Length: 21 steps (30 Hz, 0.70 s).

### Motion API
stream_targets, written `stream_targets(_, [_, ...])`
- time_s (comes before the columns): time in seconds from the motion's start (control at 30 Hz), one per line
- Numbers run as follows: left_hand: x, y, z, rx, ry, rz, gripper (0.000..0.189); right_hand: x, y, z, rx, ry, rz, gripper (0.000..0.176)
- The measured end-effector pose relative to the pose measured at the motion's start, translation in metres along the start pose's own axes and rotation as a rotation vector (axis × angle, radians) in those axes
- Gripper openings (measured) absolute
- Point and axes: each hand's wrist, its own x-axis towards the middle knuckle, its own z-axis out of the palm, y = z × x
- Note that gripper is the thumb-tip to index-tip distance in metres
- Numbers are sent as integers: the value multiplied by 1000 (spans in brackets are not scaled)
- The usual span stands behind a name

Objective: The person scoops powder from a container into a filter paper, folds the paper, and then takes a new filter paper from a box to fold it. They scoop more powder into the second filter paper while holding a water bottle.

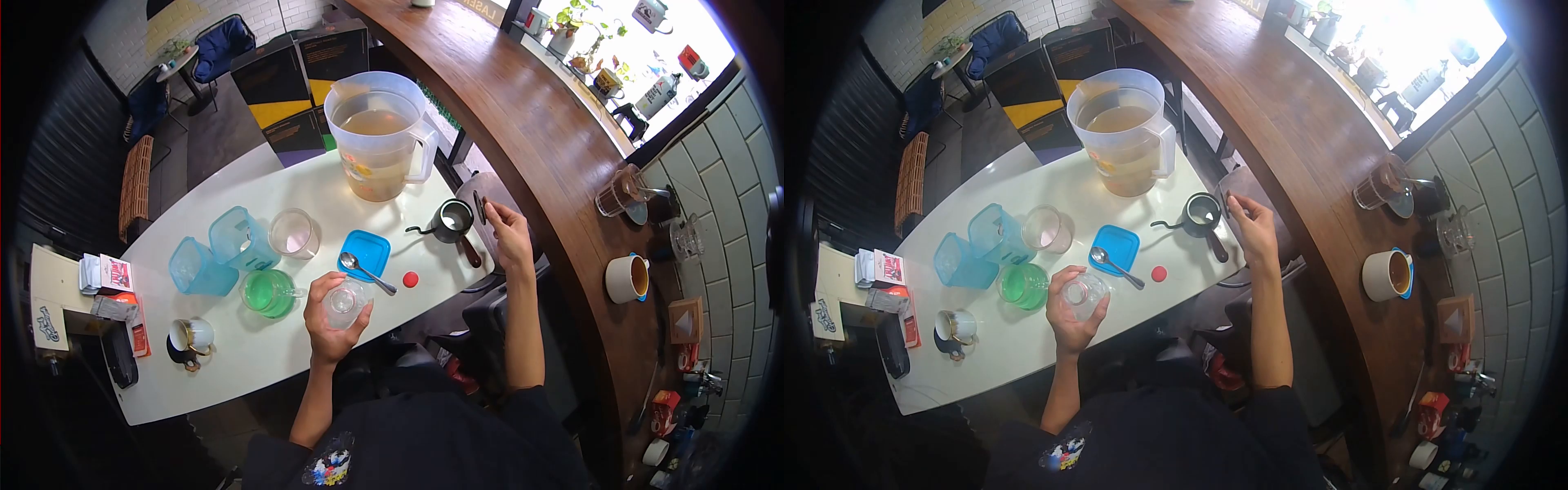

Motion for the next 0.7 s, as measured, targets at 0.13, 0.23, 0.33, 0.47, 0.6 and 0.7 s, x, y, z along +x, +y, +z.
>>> stream_targets(0.13, [0,0,0,17,-9,8,58,8,13,-4,-27,-38,-102,34])
stream_targets(0.23, [1,0,1,3,-9,3,59,8,12,-5,-78,-67,-141,32])
stream_targets(0.33, [0,-4,2,-40,-5,-6,60,9,11,-4,-142,-70,-165,31])
stream_targets(0.47, [-4,-9,2,-92,14,-35,60,9,10,-2,-239,-38,-235,30])
stream_targets(0.6, [-3,-19,5,-21,46,24,59,8,9,2,-254,-16,-294,27])
stream_targets(0.7, [-2,-27,8,35,79,105,59,3,0,7,-350,-8,-328,28])
